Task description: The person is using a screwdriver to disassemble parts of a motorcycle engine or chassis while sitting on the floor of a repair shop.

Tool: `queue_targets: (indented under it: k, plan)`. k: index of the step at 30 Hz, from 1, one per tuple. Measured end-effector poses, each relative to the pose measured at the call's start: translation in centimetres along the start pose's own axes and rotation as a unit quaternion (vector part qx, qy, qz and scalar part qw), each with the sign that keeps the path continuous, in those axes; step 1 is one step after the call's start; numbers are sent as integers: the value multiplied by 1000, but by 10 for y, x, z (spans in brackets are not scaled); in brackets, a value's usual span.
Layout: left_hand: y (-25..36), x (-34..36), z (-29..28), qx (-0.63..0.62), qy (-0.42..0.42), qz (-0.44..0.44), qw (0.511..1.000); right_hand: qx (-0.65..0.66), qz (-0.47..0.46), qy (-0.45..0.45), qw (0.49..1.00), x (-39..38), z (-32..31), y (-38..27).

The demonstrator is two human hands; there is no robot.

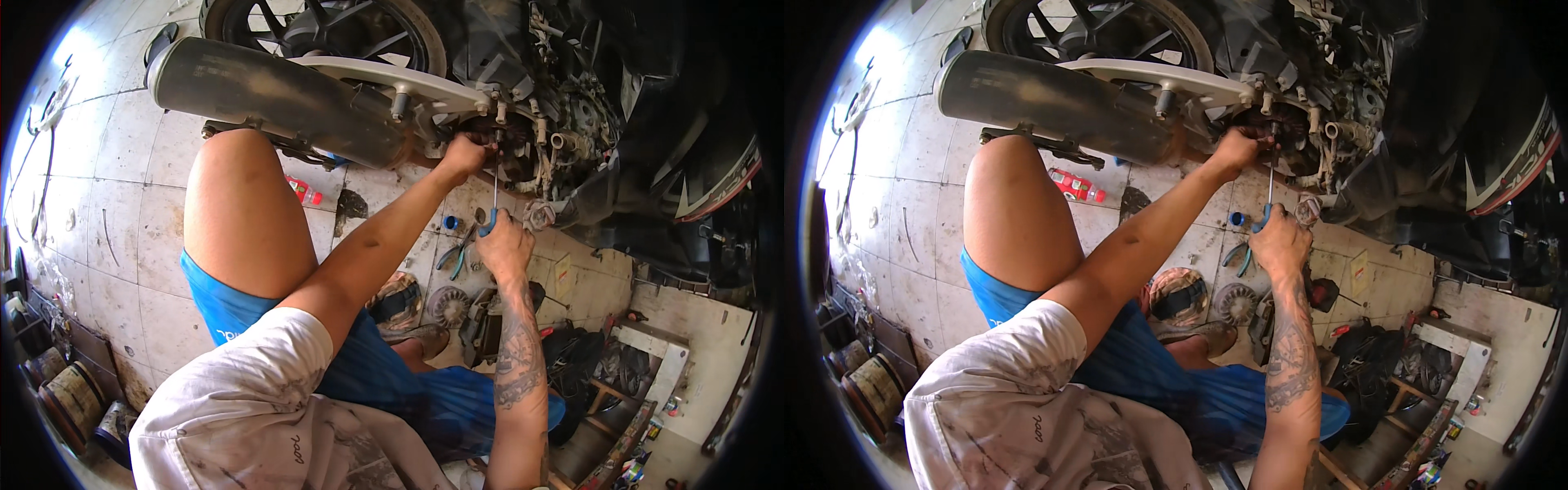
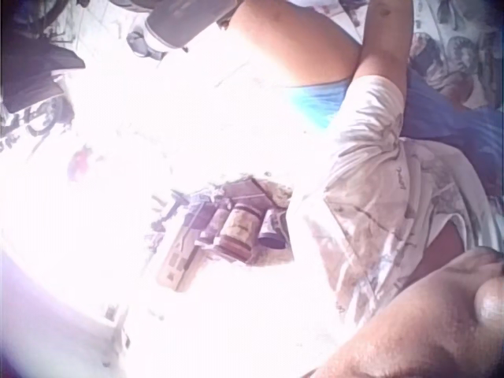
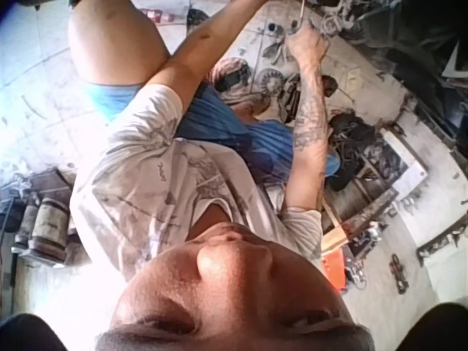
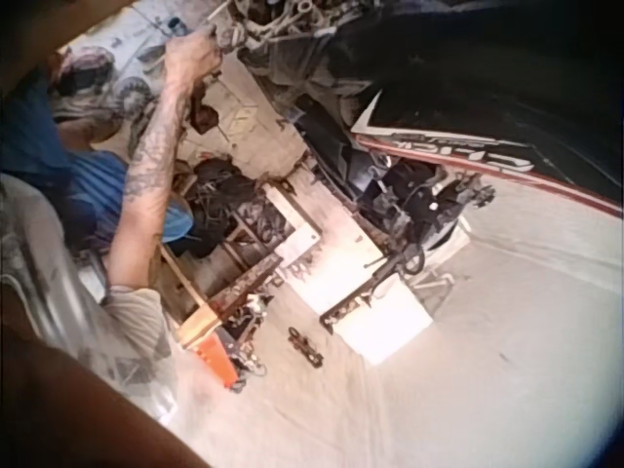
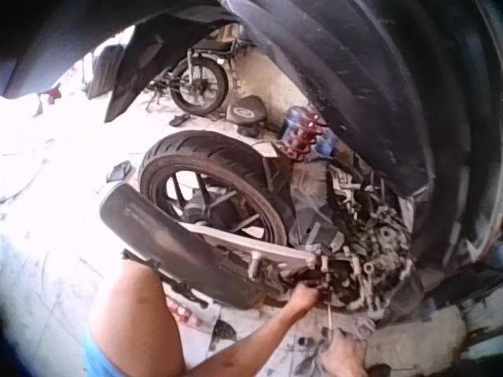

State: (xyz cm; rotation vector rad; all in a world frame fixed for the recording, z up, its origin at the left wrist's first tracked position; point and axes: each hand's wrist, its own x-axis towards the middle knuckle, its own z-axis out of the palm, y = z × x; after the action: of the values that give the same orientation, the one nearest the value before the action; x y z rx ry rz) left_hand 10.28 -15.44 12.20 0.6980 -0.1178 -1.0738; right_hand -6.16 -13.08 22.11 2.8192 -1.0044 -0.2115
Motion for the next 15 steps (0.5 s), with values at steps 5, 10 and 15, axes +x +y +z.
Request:
queue_targets:
  k: [5,10,15]
  plan:
    - [-11,7,-4,-41,-12,-5,999,-78,-15,32,996,0,23,4]
    - [-4,4,-7,-77,-18,-39,996,-107,-63,115,985,-4,18,-13]
    - [-12,-10,-11,-153,-86,-93,980,-46,22,-24,998,-1,21,-22]
